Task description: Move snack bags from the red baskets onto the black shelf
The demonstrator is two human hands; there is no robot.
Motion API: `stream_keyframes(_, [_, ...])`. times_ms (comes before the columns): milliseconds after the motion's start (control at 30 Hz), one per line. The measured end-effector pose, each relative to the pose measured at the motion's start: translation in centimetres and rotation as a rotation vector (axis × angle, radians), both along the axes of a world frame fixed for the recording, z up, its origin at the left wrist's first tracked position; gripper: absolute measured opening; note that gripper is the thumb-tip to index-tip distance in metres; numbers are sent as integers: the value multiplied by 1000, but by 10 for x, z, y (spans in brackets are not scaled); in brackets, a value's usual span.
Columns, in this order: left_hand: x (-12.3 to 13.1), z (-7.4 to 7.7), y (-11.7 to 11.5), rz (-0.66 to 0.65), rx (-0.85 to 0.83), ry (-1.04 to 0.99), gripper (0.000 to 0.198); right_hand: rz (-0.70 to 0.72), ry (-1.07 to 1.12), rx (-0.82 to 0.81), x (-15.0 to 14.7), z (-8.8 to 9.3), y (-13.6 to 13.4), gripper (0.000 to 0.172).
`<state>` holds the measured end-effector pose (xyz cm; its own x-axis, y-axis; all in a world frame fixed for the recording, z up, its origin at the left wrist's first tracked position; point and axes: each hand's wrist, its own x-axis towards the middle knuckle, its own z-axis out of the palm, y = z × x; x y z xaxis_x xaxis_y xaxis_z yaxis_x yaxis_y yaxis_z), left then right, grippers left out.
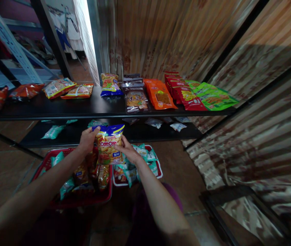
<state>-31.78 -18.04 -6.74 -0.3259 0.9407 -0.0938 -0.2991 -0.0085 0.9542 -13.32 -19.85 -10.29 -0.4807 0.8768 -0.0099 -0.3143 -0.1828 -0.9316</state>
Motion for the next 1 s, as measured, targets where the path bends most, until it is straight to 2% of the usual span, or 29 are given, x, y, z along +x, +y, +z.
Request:
stream_keyframes(100, [0,9,5,5,-21,-82,39,26,-31,-27,-2,-4,-1,62])
stream_keyframes(233, [-3,19,9,-33,-35,-134,42,-36,-10,-62,-7,-5,-2,55])
stream_keyframes(300, [-6,20,7,-99,-41,-152,44,-70,10,-102,-9,-4,-3,53])
stream_keyframes(467, [-13,12,-13,-382,-152,-153,49,-128,31,-199,-10,1,-6,50])
stream_keyframes(567, [-11,7,-28,-462,-97,-176,48,-125,29,-209,-10,2,-8,51])
stream_keyframes(633, [-6,4,-34,-441,-56,-190,47,-116,25,-212,-11,1,-9,51])
stream_keyframes(833, [6,-1,-33,-135,-118,-167,44,-48,46,-214,-12,0,-12,50])
stream_keyframes(1000, [2,1,-28,-29,-206,-265,37,56,58,-243,-5,5,-14,54])
